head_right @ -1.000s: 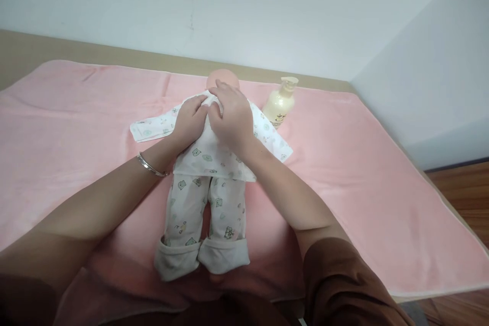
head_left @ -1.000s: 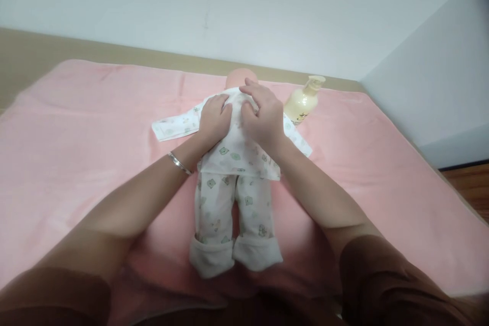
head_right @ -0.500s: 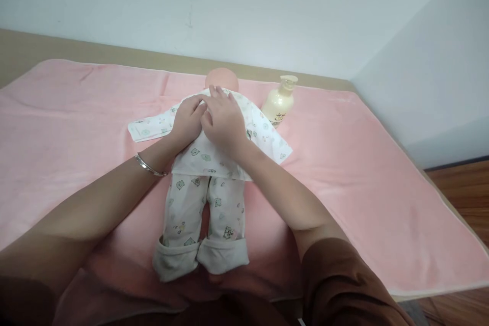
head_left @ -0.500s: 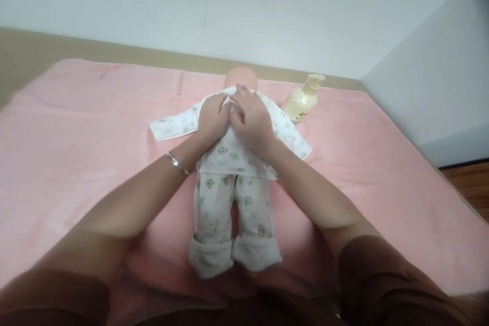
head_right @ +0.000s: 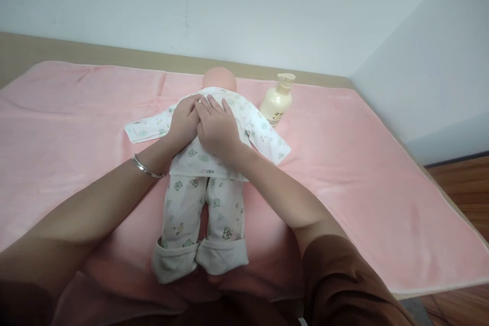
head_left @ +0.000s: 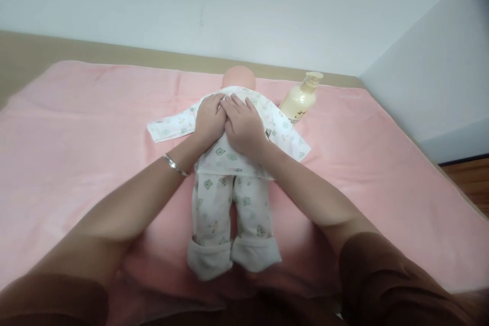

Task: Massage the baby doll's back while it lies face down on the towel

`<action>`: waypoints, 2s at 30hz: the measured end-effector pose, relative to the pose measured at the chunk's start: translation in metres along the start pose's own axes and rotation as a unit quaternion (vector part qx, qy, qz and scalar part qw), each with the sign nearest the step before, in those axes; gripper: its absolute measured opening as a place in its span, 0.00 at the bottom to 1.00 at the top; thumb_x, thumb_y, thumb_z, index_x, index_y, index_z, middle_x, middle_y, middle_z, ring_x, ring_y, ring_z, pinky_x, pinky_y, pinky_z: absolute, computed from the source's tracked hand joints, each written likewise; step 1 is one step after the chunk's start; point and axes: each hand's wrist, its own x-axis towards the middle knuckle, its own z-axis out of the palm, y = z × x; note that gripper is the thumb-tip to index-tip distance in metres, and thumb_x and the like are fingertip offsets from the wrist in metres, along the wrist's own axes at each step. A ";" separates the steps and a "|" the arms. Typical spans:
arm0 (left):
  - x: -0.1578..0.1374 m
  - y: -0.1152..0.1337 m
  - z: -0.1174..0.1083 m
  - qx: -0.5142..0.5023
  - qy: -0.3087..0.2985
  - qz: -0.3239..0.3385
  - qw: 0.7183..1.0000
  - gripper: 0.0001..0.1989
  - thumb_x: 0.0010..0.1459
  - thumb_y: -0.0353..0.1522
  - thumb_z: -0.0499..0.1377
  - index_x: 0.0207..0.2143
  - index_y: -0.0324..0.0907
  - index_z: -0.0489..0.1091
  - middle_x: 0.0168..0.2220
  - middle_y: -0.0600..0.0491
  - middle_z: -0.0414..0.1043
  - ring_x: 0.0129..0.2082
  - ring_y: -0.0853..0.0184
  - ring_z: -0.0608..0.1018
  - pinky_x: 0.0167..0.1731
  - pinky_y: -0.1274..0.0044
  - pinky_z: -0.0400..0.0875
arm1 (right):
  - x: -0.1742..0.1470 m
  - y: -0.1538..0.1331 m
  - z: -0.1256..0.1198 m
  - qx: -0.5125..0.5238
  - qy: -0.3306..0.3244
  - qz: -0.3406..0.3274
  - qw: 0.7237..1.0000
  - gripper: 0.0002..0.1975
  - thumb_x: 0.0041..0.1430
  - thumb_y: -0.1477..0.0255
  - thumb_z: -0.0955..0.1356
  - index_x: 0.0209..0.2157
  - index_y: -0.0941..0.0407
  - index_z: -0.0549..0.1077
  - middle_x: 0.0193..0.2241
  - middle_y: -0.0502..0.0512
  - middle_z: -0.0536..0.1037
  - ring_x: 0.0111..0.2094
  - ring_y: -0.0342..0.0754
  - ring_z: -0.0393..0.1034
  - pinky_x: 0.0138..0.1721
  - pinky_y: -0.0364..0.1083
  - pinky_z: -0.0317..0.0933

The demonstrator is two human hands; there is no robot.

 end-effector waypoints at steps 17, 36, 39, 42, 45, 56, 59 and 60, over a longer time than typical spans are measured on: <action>-0.002 0.034 -0.011 -0.024 -0.027 -0.022 0.999 0.23 0.67 0.38 0.52 0.62 0.46 0.65 0.67 0.48 0.66 0.71 0.51 0.64 0.71 0.57 0.62 | 0.010 0.055 -0.130 0.020 0.203 0.026 0.979 0.32 0.62 0.78 0.63 0.68 0.52 0.63 0.74 0.55 0.56 0.77 0.56 0.43 0.77 0.60 0.45; 0.047 0.085 0.039 -0.162 -0.128 0.042 0.977 0.32 0.76 0.45 0.31 0.62 0.45 0.67 0.53 0.45 0.75 0.67 0.50 0.71 0.53 0.58 0.78 | 0.036 0.128 -0.091 -0.031 0.155 0.124 0.980 0.25 0.72 0.50 0.59 0.49 0.56 0.74 0.60 0.67 0.74 0.69 0.66 0.59 0.71 0.73 0.44; 0.086 0.082 0.067 -0.145 -0.098 0.056 0.983 0.33 0.75 0.48 0.34 0.57 0.41 0.70 0.50 0.44 0.77 0.65 0.48 0.72 0.53 0.58 0.79 | 0.036 0.126 -0.091 -0.029 0.152 0.144 0.977 0.29 0.72 0.47 0.56 0.39 0.55 0.75 0.47 0.67 0.81 0.60 0.65 0.69 0.64 0.68 0.58; 0.102 0.086 0.077 -0.161 -0.104 0.065 0.979 0.39 0.74 0.49 0.27 0.54 0.37 0.72 0.47 0.43 0.77 0.63 0.49 0.74 0.54 0.59 0.78 | 0.036 0.126 -0.089 -0.027 0.147 0.144 0.978 0.31 0.72 0.46 0.54 0.35 0.54 0.75 0.37 0.63 0.82 0.53 0.63 0.74 0.58 0.64 0.66; 0.100 0.088 0.073 -0.194 -0.133 0.067 0.970 0.49 0.70 0.46 0.16 0.55 0.37 0.71 0.48 0.43 0.76 0.61 0.52 0.76 0.54 0.60 0.78 | 0.039 0.128 -0.086 -0.030 0.152 0.140 0.978 0.31 0.71 0.46 0.55 0.35 0.54 0.76 0.34 0.63 0.81 0.49 0.63 0.76 0.55 0.63 0.68; 0.084 0.055 0.024 -0.242 -0.202 0.022 0.949 0.38 0.73 0.47 0.29 0.55 0.39 0.73 0.53 0.42 0.76 0.66 0.51 0.72 0.53 0.56 0.76 | 0.044 0.124 -0.087 -0.050 0.156 0.187 0.969 0.35 0.71 0.45 0.53 0.28 0.55 0.74 0.30 0.64 0.79 0.48 0.64 0.78 0.54 0.65 0.69; 0.067 0.062 -0.030 -0.310 -0.268 -0.072 0.909 0.34 0.71 0.43 0.32 0.50 0.37 0.74 0.55 0.41 0.75 0.67 0.54 0.73 0.57 0.59 0.75 | 0.042 0.119 -0.089 -0.056 0.143 0.196 0.968 0.37 0.71 0.43 0.51 0.27 0.55 0.73 0.30 0.64 0.78 0.49 0.65 0.77 0.55 0.66 0.68; 0.062 0.066 -0.049 -0.348 -0.274 -0.100 0.891 0.34 0.70 0.38 0.29 0.48 0.34 0.73 0.56 0.40 0.74 0.68 0.57 0.71 0.60 0.61 0.73 | 0.041 0.116 -0.090 -0.063 0.139 0.204 0.967 0.37 0.71 0.43 0.50 0.27 0.55 0.73 0.30 0.64 0.78 0.49 0.65 0.77 0.55 0.66 0.68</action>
